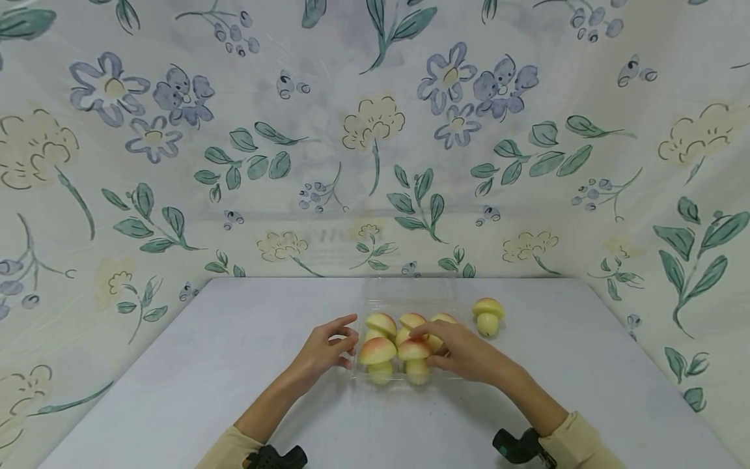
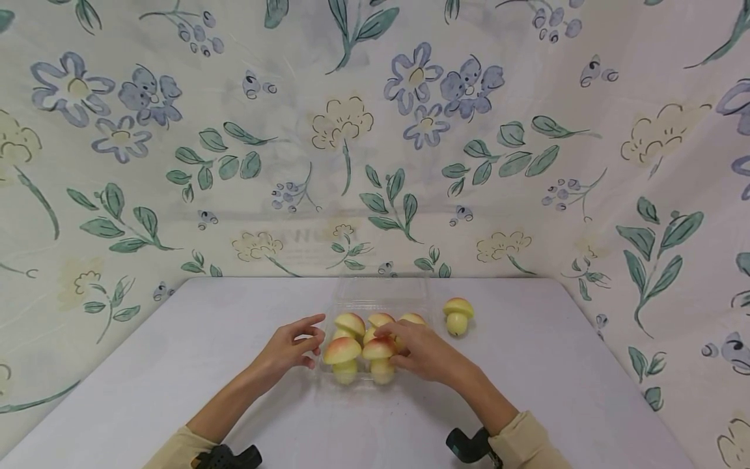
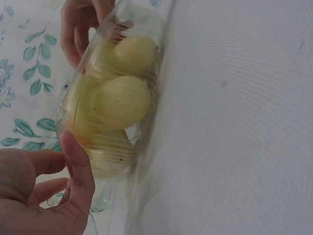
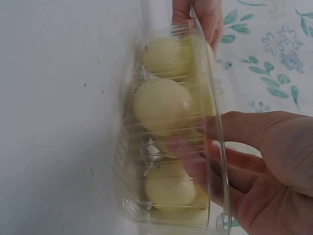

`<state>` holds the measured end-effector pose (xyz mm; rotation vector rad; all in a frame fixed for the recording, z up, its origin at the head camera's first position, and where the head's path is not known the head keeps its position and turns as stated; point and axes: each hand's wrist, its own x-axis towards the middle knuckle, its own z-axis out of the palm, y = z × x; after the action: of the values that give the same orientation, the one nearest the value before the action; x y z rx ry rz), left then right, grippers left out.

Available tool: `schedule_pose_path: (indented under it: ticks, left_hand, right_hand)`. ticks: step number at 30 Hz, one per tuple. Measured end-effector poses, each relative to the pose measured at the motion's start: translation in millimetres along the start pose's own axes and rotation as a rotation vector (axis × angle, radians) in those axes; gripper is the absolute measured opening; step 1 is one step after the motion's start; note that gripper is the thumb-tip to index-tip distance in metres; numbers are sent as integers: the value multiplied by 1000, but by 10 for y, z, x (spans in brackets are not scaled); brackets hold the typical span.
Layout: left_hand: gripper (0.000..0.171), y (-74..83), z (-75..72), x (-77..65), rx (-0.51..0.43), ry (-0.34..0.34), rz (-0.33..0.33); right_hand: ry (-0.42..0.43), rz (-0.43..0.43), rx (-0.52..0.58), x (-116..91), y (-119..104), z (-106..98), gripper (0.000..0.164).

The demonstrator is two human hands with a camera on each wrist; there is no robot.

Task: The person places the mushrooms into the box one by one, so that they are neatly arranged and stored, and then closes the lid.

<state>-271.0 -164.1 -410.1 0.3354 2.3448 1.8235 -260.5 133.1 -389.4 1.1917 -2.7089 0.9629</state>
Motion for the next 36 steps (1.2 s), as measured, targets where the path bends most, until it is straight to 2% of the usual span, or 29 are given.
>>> schedule_pose_path:
  ticks: [8, 22, 27, 36]
  left_hand:
    - [54, -9, 4, -2, -6, 5, -7]
    - [54, 2, 4, -2, 1, 4, -5]
    - [54, 8, 5, -3, -3, 3, -6]
    - [54, 5, 7, 0, -4, 1, -4]
  right_hand:
    - [-28, 21, 30, -2, 22, -33, 47]
    - [-26, 19, 17, -23, 60, -105, 47]
    - [2, 27, -14, -45, 64, -165, 48]
    - [27, 113, 7, -85, 84, -313, 46]
